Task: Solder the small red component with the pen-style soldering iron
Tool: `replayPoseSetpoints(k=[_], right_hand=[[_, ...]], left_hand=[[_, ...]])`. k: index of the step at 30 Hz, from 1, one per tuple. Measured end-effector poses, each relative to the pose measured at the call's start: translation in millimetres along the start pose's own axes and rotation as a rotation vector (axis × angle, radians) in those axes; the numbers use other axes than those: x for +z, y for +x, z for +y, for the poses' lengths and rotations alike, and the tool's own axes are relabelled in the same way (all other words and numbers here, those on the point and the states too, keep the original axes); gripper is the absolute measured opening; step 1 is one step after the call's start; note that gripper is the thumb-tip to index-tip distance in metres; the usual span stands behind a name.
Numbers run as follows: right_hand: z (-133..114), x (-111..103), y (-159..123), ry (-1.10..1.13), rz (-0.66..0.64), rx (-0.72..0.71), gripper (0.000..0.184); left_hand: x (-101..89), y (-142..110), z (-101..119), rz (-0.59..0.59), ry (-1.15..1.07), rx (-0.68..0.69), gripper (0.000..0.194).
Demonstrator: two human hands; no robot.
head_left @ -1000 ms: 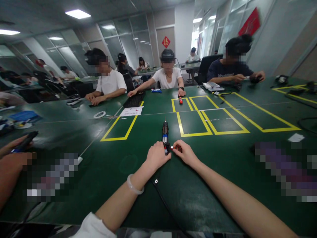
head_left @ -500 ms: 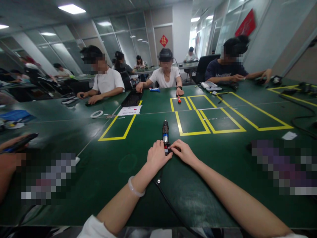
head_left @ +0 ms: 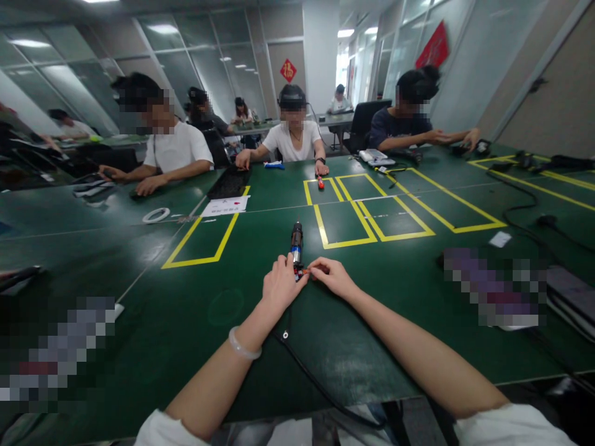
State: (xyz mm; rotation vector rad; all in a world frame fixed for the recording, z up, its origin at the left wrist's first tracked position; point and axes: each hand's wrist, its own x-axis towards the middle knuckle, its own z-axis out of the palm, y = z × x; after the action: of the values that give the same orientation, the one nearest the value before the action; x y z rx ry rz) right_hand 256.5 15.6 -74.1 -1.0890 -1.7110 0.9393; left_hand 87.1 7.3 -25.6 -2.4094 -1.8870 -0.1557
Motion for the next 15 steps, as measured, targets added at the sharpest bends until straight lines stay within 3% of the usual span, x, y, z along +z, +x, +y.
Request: replayPoseSetpoints(k=[8,15], right_hand=[[3.4,-2.0,1.2,0.067,-0.010,0.023,0.019],[1.5,-3.3,0.6,0.071,-0.055,0.033,0.016]], left_hand=[[-9.9,-12.2,-25.5,-0.027,0.039,0.007,0.062],[-17.2,-42.7,-92.0,-0.097,0.063,-0.071,0.067]])
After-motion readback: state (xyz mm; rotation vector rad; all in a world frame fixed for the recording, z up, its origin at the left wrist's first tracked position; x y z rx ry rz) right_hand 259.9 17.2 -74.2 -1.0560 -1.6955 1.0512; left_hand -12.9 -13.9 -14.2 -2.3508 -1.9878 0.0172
